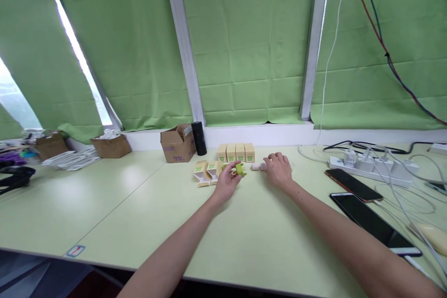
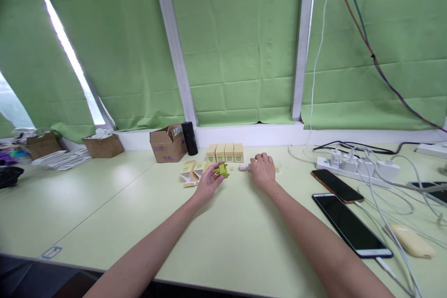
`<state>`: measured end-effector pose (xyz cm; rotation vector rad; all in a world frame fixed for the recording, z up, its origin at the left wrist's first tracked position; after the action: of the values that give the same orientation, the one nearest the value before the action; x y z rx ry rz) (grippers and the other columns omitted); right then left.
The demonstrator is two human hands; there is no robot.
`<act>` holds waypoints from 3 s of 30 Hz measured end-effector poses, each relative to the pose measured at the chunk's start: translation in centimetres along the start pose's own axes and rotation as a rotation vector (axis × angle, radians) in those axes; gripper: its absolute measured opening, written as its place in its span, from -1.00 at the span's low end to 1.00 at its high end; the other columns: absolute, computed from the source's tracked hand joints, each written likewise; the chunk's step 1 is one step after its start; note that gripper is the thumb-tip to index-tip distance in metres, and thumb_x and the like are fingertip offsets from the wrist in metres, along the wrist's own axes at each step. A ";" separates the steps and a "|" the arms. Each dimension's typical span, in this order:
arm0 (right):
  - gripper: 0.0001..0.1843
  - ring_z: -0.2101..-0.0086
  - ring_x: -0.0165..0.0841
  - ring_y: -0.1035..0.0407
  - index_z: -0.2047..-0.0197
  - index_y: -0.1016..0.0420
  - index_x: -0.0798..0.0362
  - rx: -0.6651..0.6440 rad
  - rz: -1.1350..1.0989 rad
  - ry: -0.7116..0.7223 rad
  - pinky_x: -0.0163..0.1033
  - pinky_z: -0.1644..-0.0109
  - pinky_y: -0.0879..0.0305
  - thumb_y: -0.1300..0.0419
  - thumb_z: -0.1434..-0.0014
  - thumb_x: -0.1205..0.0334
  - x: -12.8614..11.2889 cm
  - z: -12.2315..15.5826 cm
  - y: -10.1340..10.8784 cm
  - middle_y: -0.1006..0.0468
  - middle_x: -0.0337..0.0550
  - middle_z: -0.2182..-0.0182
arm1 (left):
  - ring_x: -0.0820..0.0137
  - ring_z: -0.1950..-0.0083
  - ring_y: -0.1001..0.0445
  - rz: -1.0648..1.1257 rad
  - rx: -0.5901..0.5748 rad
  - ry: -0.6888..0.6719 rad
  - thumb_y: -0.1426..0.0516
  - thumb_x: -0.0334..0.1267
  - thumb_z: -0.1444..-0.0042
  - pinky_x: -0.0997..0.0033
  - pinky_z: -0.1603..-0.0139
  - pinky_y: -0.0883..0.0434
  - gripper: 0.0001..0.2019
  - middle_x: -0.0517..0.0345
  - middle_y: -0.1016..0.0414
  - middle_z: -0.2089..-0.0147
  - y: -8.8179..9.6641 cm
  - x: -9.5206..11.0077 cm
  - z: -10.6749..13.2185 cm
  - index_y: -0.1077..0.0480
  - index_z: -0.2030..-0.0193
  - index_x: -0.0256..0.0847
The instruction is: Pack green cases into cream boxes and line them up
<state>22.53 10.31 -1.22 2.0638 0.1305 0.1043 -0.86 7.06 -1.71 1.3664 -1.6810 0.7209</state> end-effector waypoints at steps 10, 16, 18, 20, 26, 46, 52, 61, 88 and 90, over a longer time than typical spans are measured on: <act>-0.69 -0.05 -0.04 -0.19 0.06 -0.66 0.14 -0.007 -0.031 -0.006 -0.02 -0.12 -0.02 -0.11 -0.25 0.44 -1.4 -1.4 -1.4 -0.54 0.20 0.07 | 0.37 0.08 -0.56 0.174 0.015 0.107 -0.43 -0.18 -0.01 0.24 -0.05 -0.49 -0.43 -0.01 -0.45 -0.11 -0.1 0.6 0.1 -0.39 -0.14 -0.16; -0.72 -0.14 0.03 -0.19 0.03 -0.62 0.13 0.075 -0.357 -0.145 0.05 -0.16 -0.08 -0.16 -0.23 0.33 -0.6 -0.8 -0.2 -0.52 0.23 -0.06 | 0.29 -0.02 -0.61 0.181 0.069 0.111 -0.42 -0.25 0.00 0.16 -0.19 -0.47 -0.45 -0.01 -0.46 -0.12 0.2 0.3 -0.3 -0.38 -0.12 -0.17; -0.72 -0.13 0.03 -0.27 0.06 -0.61 0.08 0.107 -0.789 -0.281 0.07 -0.15 -0.17 -0.19 -0.23 0.17 -0.6 -0.6 0.4 -0.55 0.16 -0.06 | 0.24 -0.05 -0.62 0.187 0.089 0.102 -0.43 -0.26 0.01 0.12 -0.22 -0.47 -0.44 -0.03 -0.47 -0.14 0.4 0.2 -0.4 -0.37 -0.13 -0.18; -0.65 -0.02 -0.02 -0.41 0.08 -0.59 0.04 0.081 -1.119 -0.353 0.03 -0.04 -0.32 -0.16 -0.22 0.00 -1.1 -0.3 0.9 -0.62 0.09 0.02 | 0.22 -0.07 -0.62 0.182 0.107 0.091 -0.42 -0.27 0.01 0.09 -0.23 -0.47 -0.44 -0.05 -0.47 -0.16 0.5 0.1 -0.6 -0.38 -0.13 -0.19; -0.63 0.08 -0.10 -0.59 0.08 -0.55 0.01 -0.123 -1.813 -0.292 -0.07 0.20 -0.49 -0.16 -0.22 -0.07 -3.3 2.6 2.7 -0.68 0.10 0.01 | 0.20 -0.16 -0.56 0.143 0.121 0.054 -0.42 -0.27 0.02 0.08 -0.28 -0.45 -0.44 -0.10 -0.51 -0.19 0.8 0.3 -0.8 -0.40 -0.14 -0.20; -0.47 0.28 -0.28 -0.50 0.14 -0.61 -0.03 -0.096 -2.014 -0.317 -0.20 0.28 -0.43 -0.58 0.22 0.11 -5.1 5.3 4.2 -0.59 -0.17 0.24 | 0.23 -0.08 -0.57 -0.005 0.052 0.020 -0.35 -0.41 0.02 0.15 -0.15 -0.49 -0.51 -0.06 -0.58 -0.10 0.3 1.2 -0.3 -0.48 -0.10 -0.19; -0.40 0.40 -0.36 -0.44 0.09 -0.60 0.05 -0.008 -1.887 -0.375 -0.25 0.40 -0.31 -0.57 0.25 0.08 -5.1 5.0 3.0 -0.62 -0.12 0.25 | 0.21 -0.13 -0.55 -0.093 0.042 -0.020 -0.31 -0.46 0.01 0.15 -0.17 -0.47 -0.54 -0.04 -0.58 -0.13 -0.1 1.7 0.0 -0.50 -0.09 -0.17; -0.46 0.41 -0.34 -0.41 0.12 -0.69 0.08 0.000 -1.758 -0.285 -0.24 0.39 -0.31 -0.52 0.12 -0.08 -5.2 4.9 3.1 -0.64 -0.14 0.40 | 0.19 -0.13 -0.55 -0.244 0.043 -0.045 -0.32 -0.45 -0.01 0.05 -0.24 -0.43 -0.53 0.00 -0.59 -0.14 -0.5 2.3 0.5 -0.52 -0.10 -0.12; -0.53 0.45 -0.34 -0.42 0.16 -0.72 0.15 -0.010 -1.624 -0.225 -0.16 0.32 -0.44 -0.41 0.03 -0.05 -5.4 5.0 3.2 -0.69 -0.09 0.36 | 0.19 -0.08 -0.54 -0.312 -0.010 -0.030 -0.36 -0.47 0.06 0.14 -0.13 -0.45 -0.53 0.00 -0.62 -0.10 -1.2 3.0 0.7 -0.58 -0.05 -0.13; -0.52 0.44 -0.34 -0.43 0.15 -0.72 0.14 -0.006 -1.624 -0.219 -0.16 0.32 -0.45 -0.41 0.02 -0.05 -5.4 5.0 3.1 -0.70 -0.08 0.34 | 0.19 -0.08 -0.54 -0.312 -0.013 -0.024 -0.36 -0.46 0.05 0.14 -0.12 -0.45 -0.53 0.00 -0.62 -0.10 -1.3 3.1 0.7 -0.57 -0.05 -0.13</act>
<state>17.95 3.74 -0.98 1.3966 1.5473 -1.0778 -0.01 4.64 0.52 1.5878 -1.4419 0.5140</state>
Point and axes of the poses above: each hand's wrist, its own z-axis away from the middle knuckle, its own y-axis out of the back of the hand, x = y × z, the point moved 1 cm from there along -z, towards the middle knuckle
